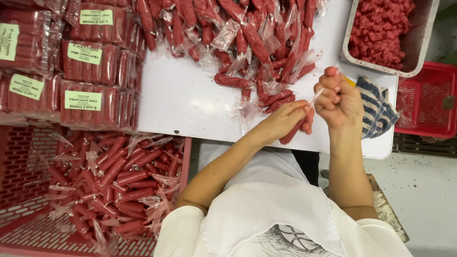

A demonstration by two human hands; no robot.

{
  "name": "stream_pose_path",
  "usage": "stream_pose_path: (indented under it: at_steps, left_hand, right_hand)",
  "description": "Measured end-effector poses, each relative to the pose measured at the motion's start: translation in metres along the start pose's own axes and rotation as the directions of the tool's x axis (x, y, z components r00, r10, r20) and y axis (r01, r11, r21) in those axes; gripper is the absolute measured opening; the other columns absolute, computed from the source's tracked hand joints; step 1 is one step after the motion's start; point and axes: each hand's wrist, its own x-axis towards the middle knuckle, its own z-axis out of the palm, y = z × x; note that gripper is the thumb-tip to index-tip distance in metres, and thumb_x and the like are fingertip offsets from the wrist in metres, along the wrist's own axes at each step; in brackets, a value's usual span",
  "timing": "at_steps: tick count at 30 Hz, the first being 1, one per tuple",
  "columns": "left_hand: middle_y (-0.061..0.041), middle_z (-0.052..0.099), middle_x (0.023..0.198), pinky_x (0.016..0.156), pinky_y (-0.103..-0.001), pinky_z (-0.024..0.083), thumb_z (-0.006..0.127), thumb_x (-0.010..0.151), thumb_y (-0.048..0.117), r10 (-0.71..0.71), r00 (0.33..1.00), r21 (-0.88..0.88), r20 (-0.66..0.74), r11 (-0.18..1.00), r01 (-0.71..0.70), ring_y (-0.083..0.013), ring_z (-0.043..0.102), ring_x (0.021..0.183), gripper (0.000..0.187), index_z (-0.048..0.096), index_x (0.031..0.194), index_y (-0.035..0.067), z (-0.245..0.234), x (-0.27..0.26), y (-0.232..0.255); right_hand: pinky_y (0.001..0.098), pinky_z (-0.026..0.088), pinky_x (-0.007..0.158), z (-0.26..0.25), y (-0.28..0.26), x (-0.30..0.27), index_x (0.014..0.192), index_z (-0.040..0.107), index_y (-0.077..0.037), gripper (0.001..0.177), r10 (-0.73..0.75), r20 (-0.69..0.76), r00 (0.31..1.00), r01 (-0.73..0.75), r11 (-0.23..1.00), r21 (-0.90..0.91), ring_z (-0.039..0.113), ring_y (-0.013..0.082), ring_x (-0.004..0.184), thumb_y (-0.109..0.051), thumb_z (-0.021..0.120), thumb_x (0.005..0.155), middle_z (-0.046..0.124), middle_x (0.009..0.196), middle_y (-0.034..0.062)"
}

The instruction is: The person repeatedly takes individual sausages from a pile on a white table, places them into clear plastic bags, and ties the bags closed by hand. The person then places the tied bags into a red basket. A container of ground meat is visible on the table.

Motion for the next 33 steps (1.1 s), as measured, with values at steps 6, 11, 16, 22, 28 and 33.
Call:
stream_pose_path:
  at_steps: [6, 11, 16, 22, 28, 33]
  left_hand:
    - [-0.022, 0.07, 0.077, 0.069, -0.046, 0.064, 0.053, 0.105, 0.02, -0.199, 0.971, -0.615, 0.133, 0.752, 0.238, -0.029, 0.076, 0.073, 0.022, 0.063, 0.098, 0.002, 0.0, -0.021, -0.008]
    - [-0.021, 0.066, 0.088, 0.071, -0.042, 0.058, 0.052, 0.105, 0.021, -0.177, 0.984, 0.089, -0.006, 0.98, 0.177, -0.0338, 0.068, 0.083, 0.025, 0.066, 0.104, 0.0, -0.048, -0.025, -0.009]
    - [-0.009, 0.057, 0.099, 0.084, -0.049, 0.047, 0.066, 0.084, 0.014, 0.178, 0.978, 0.993, -0.111, 0.06, 0.102, -0.0331, 0.052, 0.106, 0.009, 0.073, 0.087, 0.008, -0.069, -0.044, -0.009]
    - [-0.01, 0.054, 0.102, 0.078, -0.043, 0.053, 0.066, 0.086, 0.004, 0.027, 1.0, 0.784, -0.009, 0.621, -0.009, -0.0347, 0.059, 0.098, 0.004, 0.067, 0.09, 0.006, -0.064, -0.105, 0.049]
    - [-0.009, 0.07, 0.093, 0.067, -0.026, 0.066, 0.073, 0.088, -0.01, -0.318, 0.867, -0.705, -0.384, 0.708, -0.052, -0.0235, 0.076, 0.077, 0.016, 0.07, 0.102, -0.004, -0.066, -0.062, -0.049]
    - [-0.009, 0.071, 0.093, 0.053, -0.022, 0.061, 0.079, 0.079, -0.011, 0.123, 0.87, 0.142, -0.477, 0.988, -0.062, -0.0176, 0.075, 0.074, 0.02, 0.078, 0.096, -0.001, -0.069, -0.046, -0.05]
  right_hand:
    - [0.0104, 0.035, 0.048, 0.014, -0.006, 0.004, 0.111, 0.069, -0.009, 0.014, -0.281, -0.048, 0.959, 0.257, 0.925, -0.281, 0.045, 0.0033, 0.062, -0.016, 0.058, 0.109, 0.049, 0.075, -0.0042]
    - [0.027, 0.056, 0.057, 0.078, 0.035, -0.026, 0.136, 0.05, -0.004, 0.033, -0.455, 0.358, 0.815, 0.448, 0.105, -0.888, 0.065, 0.0211, 0.075, 0.008, 0.046, 0.105, 0.059, 0.101, 0.0124]
    - [0.0569, 0.061, 0.068, 0.048, 0.081, -0.012, 0.148, 0.046, -0.005, 0.054, 0.231, 0.132, 0.964, 0.265, -0.796, -0.544, 0.072, 0.0437, 0.088, -0.015, 0.057, 0.096, 0.064, 0.12, 0.0197]
    - [0.0587, 0.059, 0.078, 0.051, 0.074, -0.02, 0.114, 0.067, 0.0, 0.022, 0.395, 0.23, 0.889, 0.342, -0.241, -0.908, 0.073, 0.05, 0.091, -0.006, 0.053, 0.098, 0.074, 0.094, 0.0266]
    - [0.0388, 0.05, 0.062, 0.012, 0.103, -0.01, 0.081, 0.059, -0.012, 0.015, 0.169, 0.579, 0.798, 0.398, -0.868, -0.296, 0.063, 0.0281, 0.068, -0.02, 0.067, 0.092, 0.054, 0.066, 0.004]
    - [0.0455, 0.044, 0.079, 0.003, 0.092, -0.02, 0.086, 0.061, -0.009, 0.011, 0.106, 0.731, 0.675, 0.374, -0.903, -0.214, 0.059, 0.0388, 0.098, -0.013, 0.071, 0.082, 0.054, 0.096, 0.0127]
